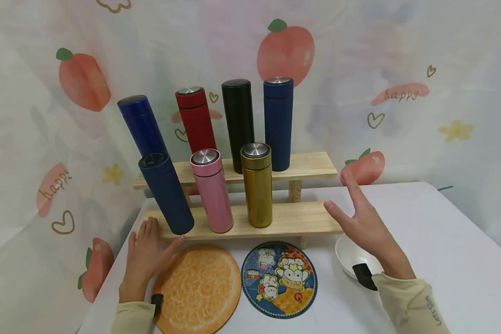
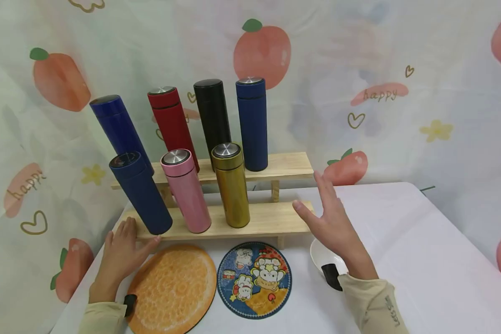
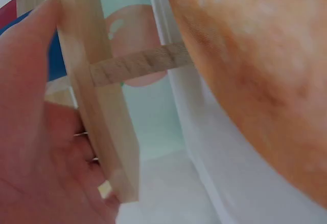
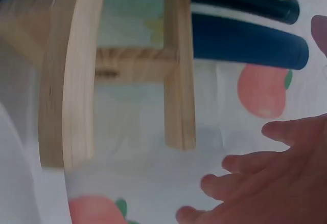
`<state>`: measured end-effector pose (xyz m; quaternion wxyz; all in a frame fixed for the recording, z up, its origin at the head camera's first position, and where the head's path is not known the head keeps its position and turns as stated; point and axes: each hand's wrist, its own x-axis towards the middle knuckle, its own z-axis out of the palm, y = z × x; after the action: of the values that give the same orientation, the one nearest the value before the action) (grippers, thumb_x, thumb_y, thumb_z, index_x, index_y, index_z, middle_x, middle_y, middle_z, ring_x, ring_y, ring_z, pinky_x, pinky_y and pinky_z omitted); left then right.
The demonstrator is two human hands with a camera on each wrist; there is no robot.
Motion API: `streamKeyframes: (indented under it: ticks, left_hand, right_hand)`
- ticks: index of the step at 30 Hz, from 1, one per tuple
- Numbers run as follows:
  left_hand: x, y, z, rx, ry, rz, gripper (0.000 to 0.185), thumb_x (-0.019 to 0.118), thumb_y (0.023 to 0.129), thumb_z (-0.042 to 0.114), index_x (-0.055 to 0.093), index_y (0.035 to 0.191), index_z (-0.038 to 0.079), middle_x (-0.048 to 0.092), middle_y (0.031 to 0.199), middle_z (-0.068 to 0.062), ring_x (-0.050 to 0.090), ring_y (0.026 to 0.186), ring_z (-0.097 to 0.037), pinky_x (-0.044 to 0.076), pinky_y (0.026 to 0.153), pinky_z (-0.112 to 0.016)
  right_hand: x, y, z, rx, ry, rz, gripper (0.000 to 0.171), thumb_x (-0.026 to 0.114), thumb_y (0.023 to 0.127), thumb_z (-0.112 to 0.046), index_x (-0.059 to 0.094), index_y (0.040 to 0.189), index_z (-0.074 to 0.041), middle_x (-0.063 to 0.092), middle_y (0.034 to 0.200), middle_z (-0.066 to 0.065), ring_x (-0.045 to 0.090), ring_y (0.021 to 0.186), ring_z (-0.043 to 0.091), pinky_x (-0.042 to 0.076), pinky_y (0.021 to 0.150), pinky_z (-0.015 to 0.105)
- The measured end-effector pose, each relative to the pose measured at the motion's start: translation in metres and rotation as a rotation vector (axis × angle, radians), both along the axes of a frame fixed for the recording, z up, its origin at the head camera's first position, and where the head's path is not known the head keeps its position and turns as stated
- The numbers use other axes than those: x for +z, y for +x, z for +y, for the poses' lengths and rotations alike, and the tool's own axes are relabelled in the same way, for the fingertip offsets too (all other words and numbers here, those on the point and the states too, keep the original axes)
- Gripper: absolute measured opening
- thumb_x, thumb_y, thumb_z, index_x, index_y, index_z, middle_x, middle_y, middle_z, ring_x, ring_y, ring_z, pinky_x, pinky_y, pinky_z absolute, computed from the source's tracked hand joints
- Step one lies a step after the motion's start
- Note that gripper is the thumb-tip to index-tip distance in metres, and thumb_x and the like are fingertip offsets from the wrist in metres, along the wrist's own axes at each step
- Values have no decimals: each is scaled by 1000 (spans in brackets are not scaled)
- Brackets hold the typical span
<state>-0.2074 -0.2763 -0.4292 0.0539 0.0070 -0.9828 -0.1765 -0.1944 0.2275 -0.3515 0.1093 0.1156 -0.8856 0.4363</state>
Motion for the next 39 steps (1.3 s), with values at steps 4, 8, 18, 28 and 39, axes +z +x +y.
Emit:
streamKeyframes:
  ticks: [4, 8, 18, 28, 39]
  left_hand:
    - [0, 0, 2, 0, -9, -22, 120, 55, 98, 76, 15, 163, -16, 10, 171, -36, 6, 160, -51, -2, 123, -69]
    - [1, 0, 3, 2, -11, -23, 119, 55, 99, 75, 14, 163, -16, 10, 171, -36, 7, 160, -51, -2, 123, -69]
    - [-2, -1, 3, 2, -1, 8, 116, 56, 100, 73, 14, 163, -16, 11, 172, -35, 7, 160, -49, -3, 123, -70]
    - [-3, 0, 3, 9, -8, 10, 117, 55, 100, 74, 14, 164, -15, 11, 172, -34, 6, 161, -48, -2, 123, -69]
    - [-2, 2, 4, 13, 3, 8, 116, 55, 100, 73, 13, 164, -15, 10, 173, -34, 5, 161, -48, -4, 123, -68]
  right_hand:
    - [3, 3, -11, 96, -186, -61, 84, 59, 110, -35, 8, 174, -16, 10, 178, 16, 11, 162, 44, 17, 120, 75]
    - [4, 4, -25, 186, -339, -76, 78, 58, 111, -27, 13, 174, -14, 20, 176, 15, 18, 162, 38, 25, 126, 49]
    - [7, -7, -61, 265, -486, -119, 74, 59, 110, -27, 21, 172, -13, 32, 172, 15, 27, 159, 35, 34, 122, 39]
    - [12, -29, -105, 285, -504, -152, 84, 67, 105, -35, 20, 173, -17, 30, 173, 14, 25, 160, 37, 25, 123, 63]
    - [18, -49, -137, 257, -574, -161, 88, 74, 99, -31, 26, 169, -14, 37, 165, 15, 38, 149, 38, 33, 119, 63]
